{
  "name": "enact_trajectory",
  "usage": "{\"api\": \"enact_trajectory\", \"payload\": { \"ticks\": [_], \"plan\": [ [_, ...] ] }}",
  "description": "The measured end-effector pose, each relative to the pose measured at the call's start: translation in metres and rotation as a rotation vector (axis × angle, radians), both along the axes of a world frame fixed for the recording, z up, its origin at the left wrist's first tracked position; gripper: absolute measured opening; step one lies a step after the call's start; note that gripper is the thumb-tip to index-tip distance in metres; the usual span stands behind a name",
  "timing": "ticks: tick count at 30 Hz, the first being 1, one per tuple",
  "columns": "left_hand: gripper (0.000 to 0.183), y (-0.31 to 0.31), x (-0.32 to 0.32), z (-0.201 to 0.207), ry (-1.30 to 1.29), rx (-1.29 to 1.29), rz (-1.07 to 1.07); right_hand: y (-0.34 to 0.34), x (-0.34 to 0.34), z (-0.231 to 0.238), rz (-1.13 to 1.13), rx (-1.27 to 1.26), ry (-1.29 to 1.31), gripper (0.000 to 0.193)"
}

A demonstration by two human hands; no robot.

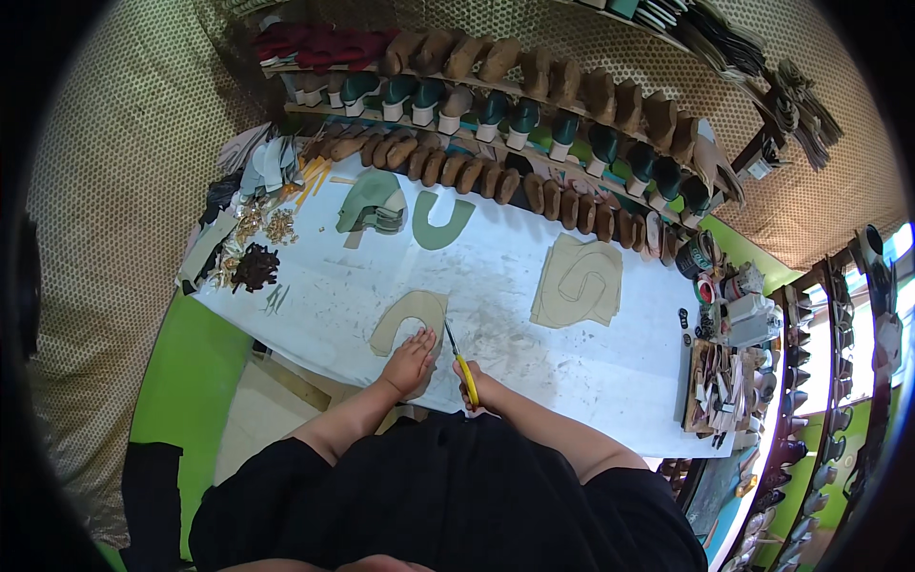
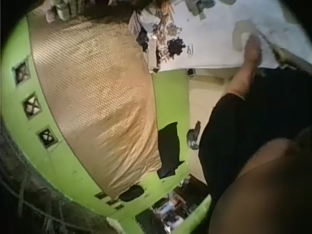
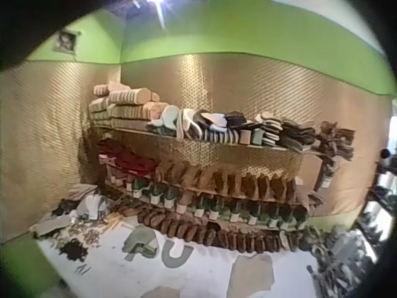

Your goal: Cutting out various shoe components from pieces of material using a pair of scissors on a workbench.

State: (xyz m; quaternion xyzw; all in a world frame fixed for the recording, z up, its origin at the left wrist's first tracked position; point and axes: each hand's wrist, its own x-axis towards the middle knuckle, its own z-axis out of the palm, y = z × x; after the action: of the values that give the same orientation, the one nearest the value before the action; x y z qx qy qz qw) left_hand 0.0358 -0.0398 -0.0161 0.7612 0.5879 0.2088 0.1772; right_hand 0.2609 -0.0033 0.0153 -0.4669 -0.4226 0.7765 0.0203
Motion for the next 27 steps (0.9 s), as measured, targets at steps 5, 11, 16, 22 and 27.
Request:
{"api": "enact_trajectory", "payload": {
  "ticks": [5,11,16,22,27],
  "plan": [
    [0.052,0.001,0.0,0.002,-0.017,0.011,-0.003,0.001,-0.02,0.006,-0.09,0.013,0.014,0.049],
    [0.052,0.0,-0.004,-0.002,-0.048,0.022,-0.012,0.004,-0.036,0.001,-0.08,0.06,0.006,0.061],
    [0.053,0.001,-0.004,-0.003,-0.07,0.022,-0.014,0.003,-0.042,0.004,-0.092,0.043,-0.007,0.058],
    [0.052,0.0,-0.004,0.0,-0.075,0.016,-0.018,-0.002,-0.048,0.012,-0.143,-0.011,0.001,0.055],
    [0.051,0.001,-0.004,-0.002,-0.072,0.008,-0.035,-0.006,-0.053,0.012,-0.165,0.01,-0.027,0.056]
  ]
}}
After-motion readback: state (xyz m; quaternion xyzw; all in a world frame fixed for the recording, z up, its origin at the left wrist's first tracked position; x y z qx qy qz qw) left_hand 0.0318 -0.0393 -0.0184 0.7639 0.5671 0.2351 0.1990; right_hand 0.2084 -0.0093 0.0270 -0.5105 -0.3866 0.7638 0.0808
